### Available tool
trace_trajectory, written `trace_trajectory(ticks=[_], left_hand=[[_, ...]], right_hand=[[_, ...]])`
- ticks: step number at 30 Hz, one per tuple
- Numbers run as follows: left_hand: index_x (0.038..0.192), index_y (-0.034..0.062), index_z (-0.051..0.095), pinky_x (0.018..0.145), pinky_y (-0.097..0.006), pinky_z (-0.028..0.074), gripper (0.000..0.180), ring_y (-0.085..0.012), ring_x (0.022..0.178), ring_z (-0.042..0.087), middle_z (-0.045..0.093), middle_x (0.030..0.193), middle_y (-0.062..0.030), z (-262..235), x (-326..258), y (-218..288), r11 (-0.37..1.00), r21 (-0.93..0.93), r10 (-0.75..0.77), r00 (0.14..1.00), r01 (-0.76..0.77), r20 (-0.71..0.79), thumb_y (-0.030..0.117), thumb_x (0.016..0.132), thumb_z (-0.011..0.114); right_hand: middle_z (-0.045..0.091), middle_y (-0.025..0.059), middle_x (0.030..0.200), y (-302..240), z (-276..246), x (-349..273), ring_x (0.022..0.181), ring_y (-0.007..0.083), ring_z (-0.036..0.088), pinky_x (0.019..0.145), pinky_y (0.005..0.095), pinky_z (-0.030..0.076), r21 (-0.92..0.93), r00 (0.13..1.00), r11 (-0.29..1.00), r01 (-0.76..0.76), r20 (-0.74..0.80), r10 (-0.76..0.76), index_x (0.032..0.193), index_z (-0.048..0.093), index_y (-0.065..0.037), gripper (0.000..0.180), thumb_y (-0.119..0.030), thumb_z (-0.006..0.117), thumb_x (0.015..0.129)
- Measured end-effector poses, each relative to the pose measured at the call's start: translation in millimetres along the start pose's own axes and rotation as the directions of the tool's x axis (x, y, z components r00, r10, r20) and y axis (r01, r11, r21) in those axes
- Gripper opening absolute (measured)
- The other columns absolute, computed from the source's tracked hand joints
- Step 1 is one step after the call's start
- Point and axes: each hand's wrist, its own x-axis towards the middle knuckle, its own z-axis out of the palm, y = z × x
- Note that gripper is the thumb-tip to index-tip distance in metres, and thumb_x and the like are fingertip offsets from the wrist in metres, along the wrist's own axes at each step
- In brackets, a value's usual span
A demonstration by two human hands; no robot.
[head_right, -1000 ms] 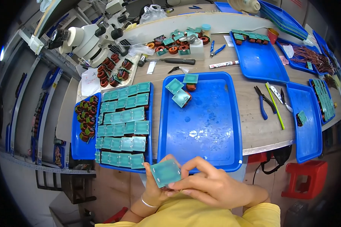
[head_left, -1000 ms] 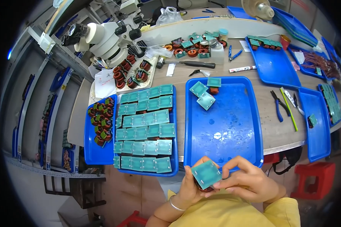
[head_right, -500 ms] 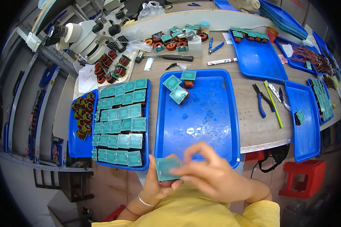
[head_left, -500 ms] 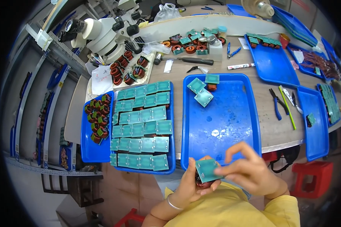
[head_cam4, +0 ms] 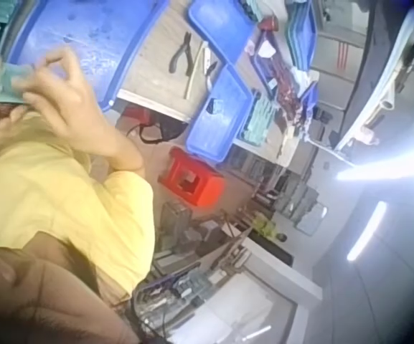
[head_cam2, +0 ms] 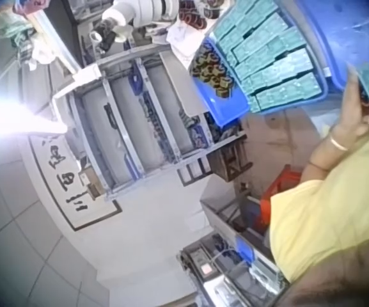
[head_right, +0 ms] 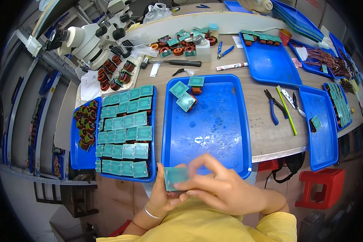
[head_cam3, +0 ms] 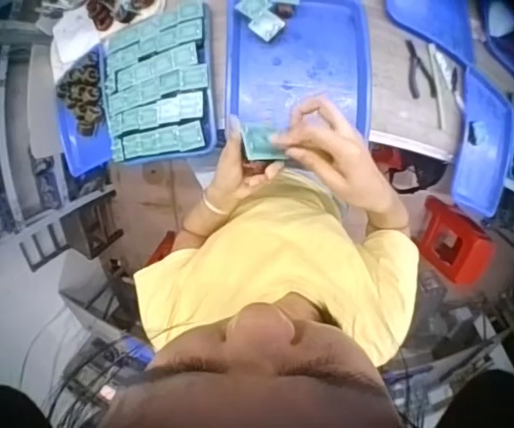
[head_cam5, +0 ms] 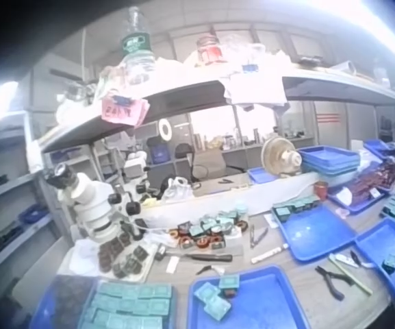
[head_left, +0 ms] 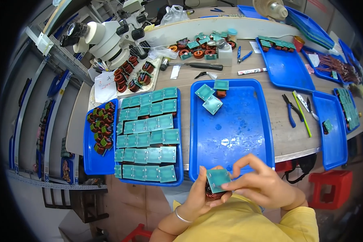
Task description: Assembling and checking small electronic components at a workbench.
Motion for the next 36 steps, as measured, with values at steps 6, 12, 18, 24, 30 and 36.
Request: trace_trajectory(ticks=[6,12,18,24,30,36], left_hand=[[0.098,0.0058,0.045,0.032,-0.016,0.026,0.062,-0.0118,0.050,0.049,0.052,0.074,-0.0090,-1.9,-0.1,-1.7,1.000,-0.003,0.006,1.000,-0.006,0.012,0.062,0.084,0.024],[0.097,0.0075,0.046,0.032,-0.016,0.026,0.060,-0.0109,0.048,0.048,0.053,0.067,-0.0109,3.4,-0.1,-5.8,0.998,0.010,-0.054,0.998,0.055,-0.036,0.062,0.084,0.025],[0.098,0.0073,0.047,0.032,-0.016,0.028,0.060,-0.0107,0.046,0.047,0.053,0.066,-0.0116,3.1,4.0,-6.2,0.997,-0.049,-0.068,0.997,0.066,-0.026,0.061,0.085,0.025],[0.097,0.0052,0.047,0.033,-0.016,0.027,0.063,-0.0095,0.041,0.041,0.053,0.067,-0.0126,4.9,2.5,-11.2,0.999,0.040,-0.029,0.995,0.033,-0.099,0.063,0.084,0.024],[0.097,0.0050,0.044,0.034,-0.017,0.028,0.066,-0.0082,0.039,0.037,0.054,0.068,-0.0135,0.7,2.6,-15.7,0.961,0.244,0.144,0.988,-0.127,-0.051,0.065,0.082,0.023],[0.096,0.0045,0.042,0.035,-0.017,0.031,0.062,-0.0087,0.043,0.043,0.054,0.071,-0.0113,3.3,-0.1,-16.8,0.925,0.314,0.254,0.962,-0.212,-0.098,0.064,0.082,0.029]], right_hand=[[0.043,0.0121,0.097,-9.9,6.0,-0.9,0.075,0.0184,0.059,0.067,0.0289,0.048,0.133,0.973,0.973,-0.188,0.157,0.167,0.097,0.063,-0.002,0.021,0.003,0.058,0.077],[0.046,0.0114,0.090,-3.3,5.1,-4.5,0.085,0.0220,0.053,0.072,0.0309,0.045,0.113,0.990,0.986,-0.125,-0.049,0.131,0.095,0.064,-0.004,0.022,0.002,0.060,0.074],[0.045,0.0105,0.092,-12.7,5.5,-5.2,0.083,0.0197,0.054,0.072,0.0279,0.046,0.105,0.969,0.968,-0.229,0.125,0.215,0.096,0.064,-0.005,0.022,-0.001,0.060,0.075],[0.043,0.0116,0.094,-4.4,11.1,-8.9,0.067,0.0169,0.056,0.067,0.0247,0.046,0.051,0.982,0.981,-0.188,0.030,0.187,0.096,0.063,-0.002,0.021,0.003,0.057,0.076],[0.048,0.0121,0.093,-3.0,7.5,-13.2,0.078,0.0189,0.053,0.070,0.0269,0.043,0.158,0.983,0.971,-0.181,0.023,0.180,0.088,0.066,-0.002,0.018,0.000,0.062,0.070],[0.049,0.0116,0.091,-3.4,13.5,-19.0,0.081,0.0186,0.052,0.067,0.0257,0.043,0.202,0.973,0.952,-0.230,0.030,0.229,0.086,0.067,-0.003,0.018,0.000,0.064,0.068]])
